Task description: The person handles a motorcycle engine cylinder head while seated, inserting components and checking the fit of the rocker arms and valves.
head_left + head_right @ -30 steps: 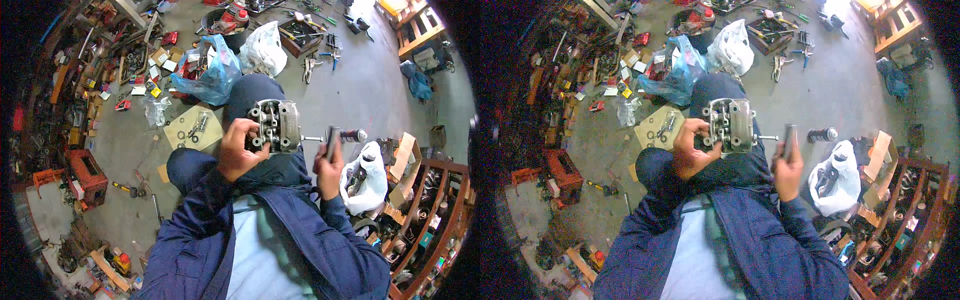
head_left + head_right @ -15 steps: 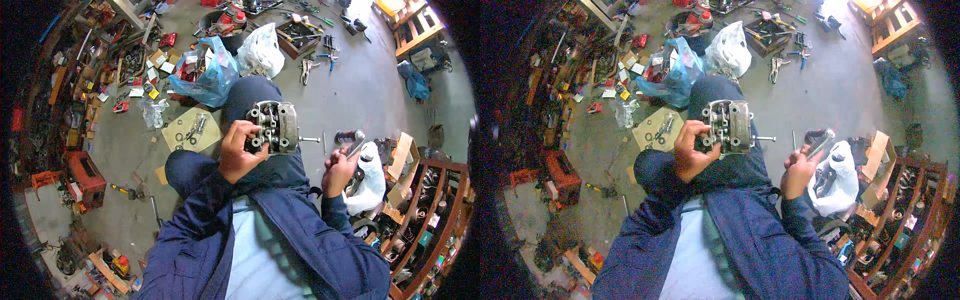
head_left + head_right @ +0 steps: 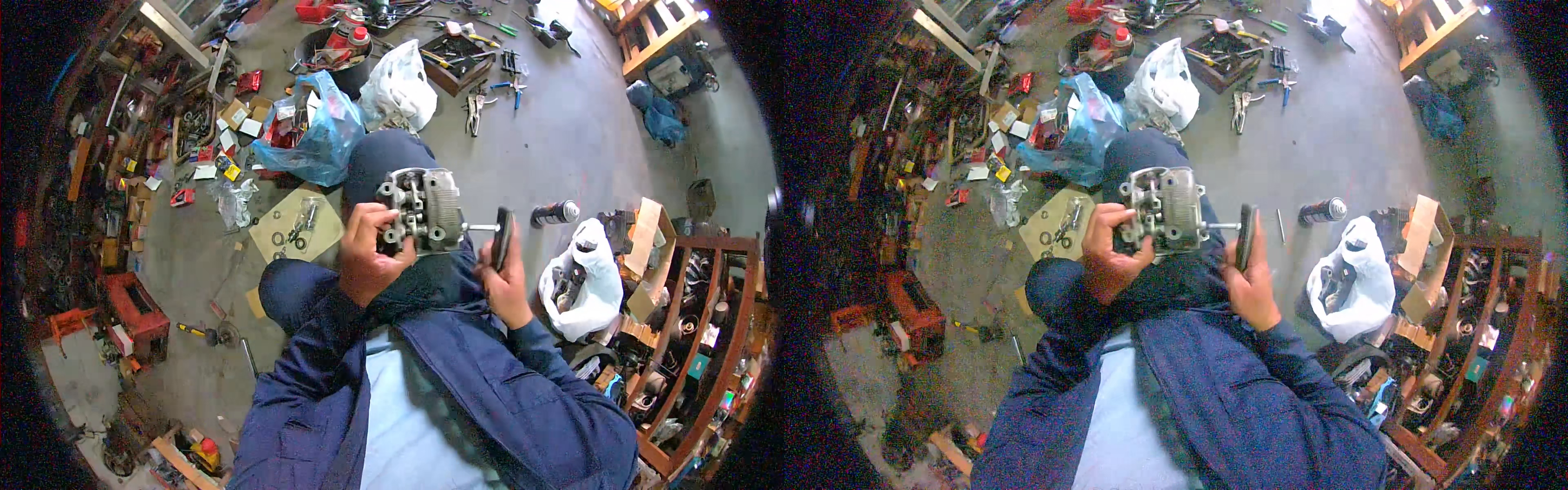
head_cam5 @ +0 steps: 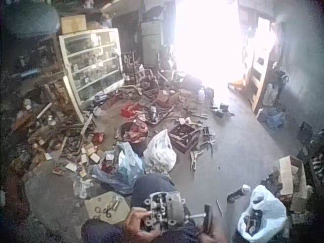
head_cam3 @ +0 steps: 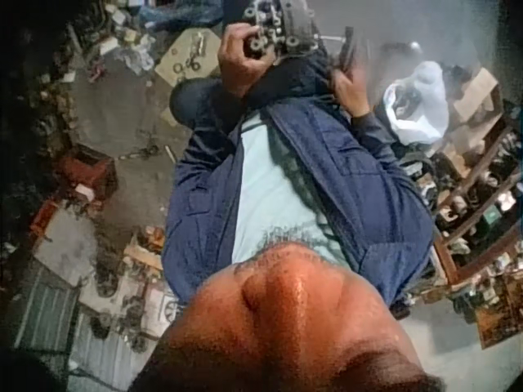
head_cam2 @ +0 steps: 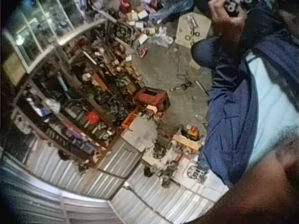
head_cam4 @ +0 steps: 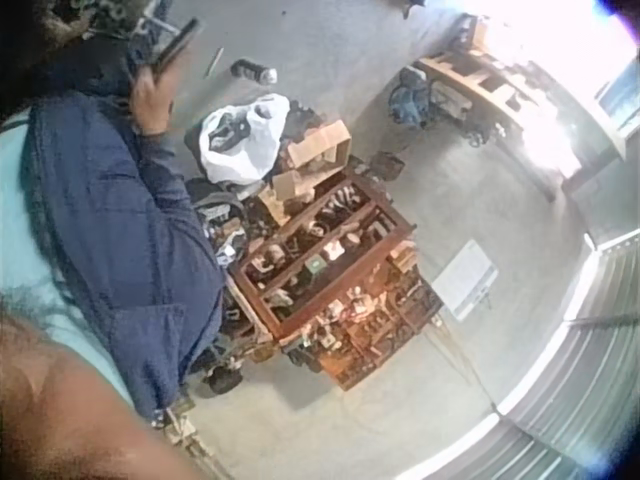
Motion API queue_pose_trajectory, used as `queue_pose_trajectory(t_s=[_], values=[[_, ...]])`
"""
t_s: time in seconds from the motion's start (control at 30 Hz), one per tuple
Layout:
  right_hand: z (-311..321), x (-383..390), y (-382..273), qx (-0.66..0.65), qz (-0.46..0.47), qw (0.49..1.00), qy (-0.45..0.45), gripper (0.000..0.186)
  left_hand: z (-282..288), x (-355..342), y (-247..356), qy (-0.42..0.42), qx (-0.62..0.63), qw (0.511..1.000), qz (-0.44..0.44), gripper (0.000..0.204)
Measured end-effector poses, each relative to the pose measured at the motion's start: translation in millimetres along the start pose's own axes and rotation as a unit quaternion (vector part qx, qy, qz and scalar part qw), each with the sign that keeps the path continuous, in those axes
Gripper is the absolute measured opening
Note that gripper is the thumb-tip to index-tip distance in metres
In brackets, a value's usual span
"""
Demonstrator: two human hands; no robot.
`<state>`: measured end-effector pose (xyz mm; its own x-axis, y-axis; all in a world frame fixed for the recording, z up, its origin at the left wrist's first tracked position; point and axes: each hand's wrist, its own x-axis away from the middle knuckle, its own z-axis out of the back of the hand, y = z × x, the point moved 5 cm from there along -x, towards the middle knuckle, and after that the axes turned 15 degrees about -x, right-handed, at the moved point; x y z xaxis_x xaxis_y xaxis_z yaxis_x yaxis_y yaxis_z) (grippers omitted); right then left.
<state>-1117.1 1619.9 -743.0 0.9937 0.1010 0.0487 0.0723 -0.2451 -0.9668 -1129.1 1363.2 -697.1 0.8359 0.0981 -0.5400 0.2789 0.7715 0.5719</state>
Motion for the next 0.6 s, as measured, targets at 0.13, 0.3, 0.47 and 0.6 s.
queue_pose_trajectory(t_s=[0.13, 0.3, 0.47, 0.6], values=[[40, -24, 21, 0.008, -0.078, 0.988, 0.130, 0.064, 4, 8, -3, -0.019, 0.011, 1.000, -0.006, 0.052], [162, -59, 171, 0.346, -0.034, 0.936, 0.059, 0.075, 5, 13, -4, -0.023, 0.024, 0.999, 0.032, 0.059], [183, -32, 296, 0.510, -0.224, 0.828, -0.071, 0.083, 16, 7, 5, -0.087, 0.014, 0.996, -0.008, 0.067], [208, -29, 364, 0.473, -0.300, 0.829, 0.013, 0.099, 17, -2, 17, -0.116, 0.036, 0.991, -0.054, 0.083]])
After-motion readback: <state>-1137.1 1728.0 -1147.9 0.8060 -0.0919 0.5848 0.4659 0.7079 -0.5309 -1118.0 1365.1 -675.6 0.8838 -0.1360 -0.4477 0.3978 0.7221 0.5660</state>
